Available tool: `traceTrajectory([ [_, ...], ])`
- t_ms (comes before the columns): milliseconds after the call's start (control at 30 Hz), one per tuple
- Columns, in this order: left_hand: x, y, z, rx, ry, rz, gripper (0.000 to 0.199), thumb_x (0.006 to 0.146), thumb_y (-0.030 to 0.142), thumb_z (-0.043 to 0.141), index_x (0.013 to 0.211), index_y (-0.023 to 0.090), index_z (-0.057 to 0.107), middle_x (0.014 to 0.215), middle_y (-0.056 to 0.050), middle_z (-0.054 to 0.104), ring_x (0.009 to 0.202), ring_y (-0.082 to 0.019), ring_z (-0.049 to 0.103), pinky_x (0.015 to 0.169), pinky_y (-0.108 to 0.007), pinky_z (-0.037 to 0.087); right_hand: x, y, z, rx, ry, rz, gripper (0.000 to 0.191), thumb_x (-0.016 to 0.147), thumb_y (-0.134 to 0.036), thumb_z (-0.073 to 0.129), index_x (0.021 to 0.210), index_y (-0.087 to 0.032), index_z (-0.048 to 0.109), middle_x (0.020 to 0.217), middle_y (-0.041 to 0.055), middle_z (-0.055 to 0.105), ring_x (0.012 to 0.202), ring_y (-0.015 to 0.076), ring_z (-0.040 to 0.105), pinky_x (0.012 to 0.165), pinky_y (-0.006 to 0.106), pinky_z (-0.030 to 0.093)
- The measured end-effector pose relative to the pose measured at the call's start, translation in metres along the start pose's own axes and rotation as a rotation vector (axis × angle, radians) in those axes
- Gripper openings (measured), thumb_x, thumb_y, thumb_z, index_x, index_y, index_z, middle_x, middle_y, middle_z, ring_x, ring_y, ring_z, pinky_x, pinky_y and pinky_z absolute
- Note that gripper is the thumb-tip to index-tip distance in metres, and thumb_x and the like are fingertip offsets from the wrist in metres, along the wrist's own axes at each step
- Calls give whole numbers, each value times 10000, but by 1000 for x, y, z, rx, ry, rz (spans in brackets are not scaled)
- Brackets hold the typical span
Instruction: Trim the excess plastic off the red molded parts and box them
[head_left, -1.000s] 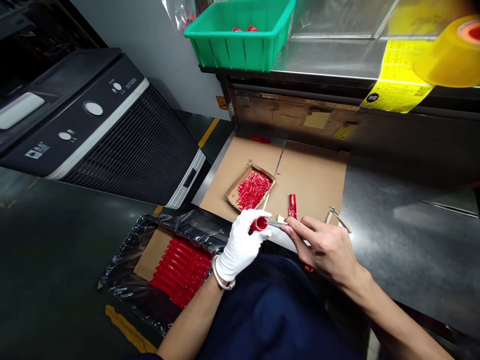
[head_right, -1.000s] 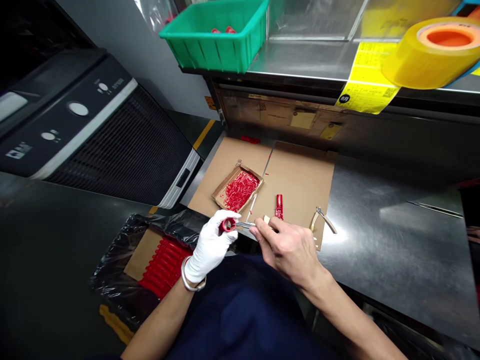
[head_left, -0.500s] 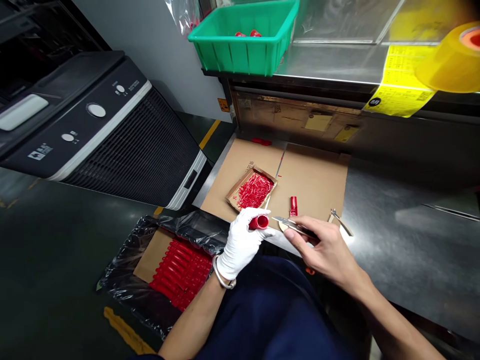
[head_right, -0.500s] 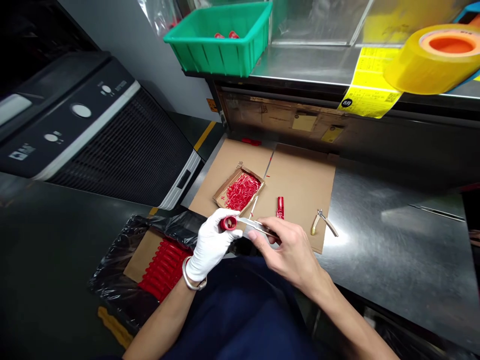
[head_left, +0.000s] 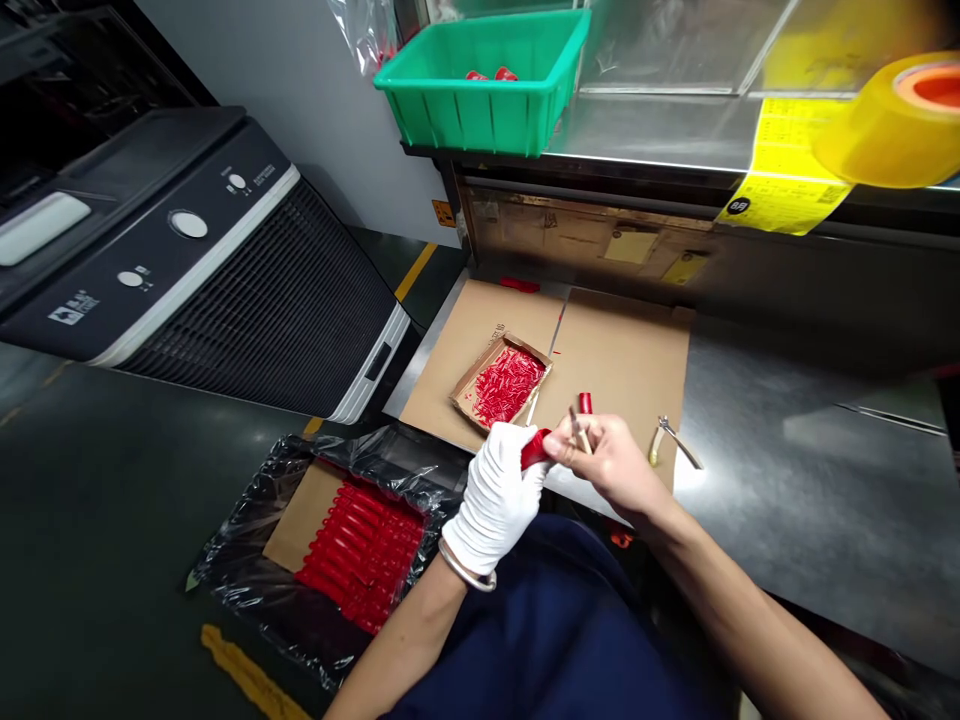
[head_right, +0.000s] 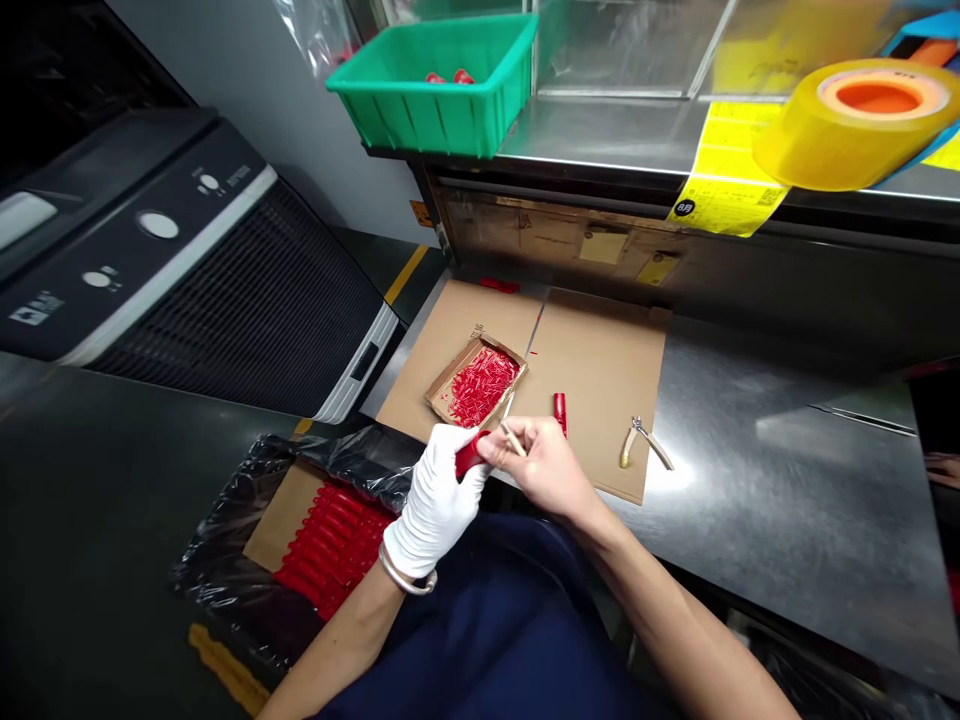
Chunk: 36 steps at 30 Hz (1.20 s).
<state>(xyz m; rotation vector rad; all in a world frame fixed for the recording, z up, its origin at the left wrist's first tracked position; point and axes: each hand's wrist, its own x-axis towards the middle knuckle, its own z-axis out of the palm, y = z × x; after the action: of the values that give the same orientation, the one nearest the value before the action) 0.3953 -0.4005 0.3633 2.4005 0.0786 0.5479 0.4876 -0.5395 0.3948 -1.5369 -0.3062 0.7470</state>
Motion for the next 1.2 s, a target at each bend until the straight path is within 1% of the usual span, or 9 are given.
traceTrajectory([
  [100,2,-1,-3,-24,-16,-25,258,920,242,595,1156,169,522,1041,-90,610,966,-215,609,868,-369,508,3,2,-8,142,132,47,395,816,-560,657,714,-199,534,470,-92,315,431,70,225,428,236,184],
  [200,2,-3,-5,-33,-20,-43,250,925,241,584,1161,172,536,1077,-96,634,1017,-229,606,916,-391,486,-3,-2,-8,-37,223,-15,444,871,-567,590,645,-191,517,495,-67,330,461,75,253,444,241,206],
  [333,0,-4,-2,-17,-1,2,254,948,265,541,1187,180,547,1116,-109,647,1052,-246,605,934,-408,469,-18,-11,4,-341,125,-191,317,863,-436,642,681,-182,591,614,-17,502,567,104,404,527,248,318],
  [433,1,-3,0,2,41,46,230,946,256,537,1159,173,562,1093,-111,651,1024,-242,604,915,-400,465,-21,-14,10,-437,118,-257,251,883,-345,598,690,-186,576,641,-12,530,582,108,421,545,252,330],
  [567,1,-4,-1,18,-25,105,265,905,132,514,1162,165,567,1096,-107,655,1028,-249,592,954,-425,430,-15,-17,3,-319,15,-158,262,891,-334,532,674,-189,555,583,-28,468,541,105,393,504,245,321],
  [700,-1,-4,-3,-2,-57,87,319,889,88,478,1190,162,551,1101,-107,649,1043,-247,590,996,-445,399,-12,-20,-6,-286,94,-96,374,923,-431,497,631,-198,511,548,-38,389,517,105,332,495,255,299],
  [833,-1,-3,-5,-69,-64,39,316,911,114,460,1211,167,545,1108,-110,647,1044,-241,593,972,-427,424,-16,-17,-11,-357,86,-123,400,934,-499,511,679,-194,555,601,-24,456,563,115,388,541,261,338],
  [1067,-4,-2,-16,-396,-156,-151,389,988,264,384,1355,180,479,1164,-134,631,1053,-236,609,957,-407,466,-27,-3,-38,-849,130,-479,223,979,-333,509,1062,-207,674,772,15,633,608,112,514,592,245,378],
  [1200,-4,-3,-17,-494,-182,-178,435,990,433,398,1320,174,509,1061,-128,649,991,-244,620,930,-410,481,-33,5,-46,-1065,148,-666,271,950,-295,572,1192,-241,679,690,-16,581,504,80,413,520,247,294],
])
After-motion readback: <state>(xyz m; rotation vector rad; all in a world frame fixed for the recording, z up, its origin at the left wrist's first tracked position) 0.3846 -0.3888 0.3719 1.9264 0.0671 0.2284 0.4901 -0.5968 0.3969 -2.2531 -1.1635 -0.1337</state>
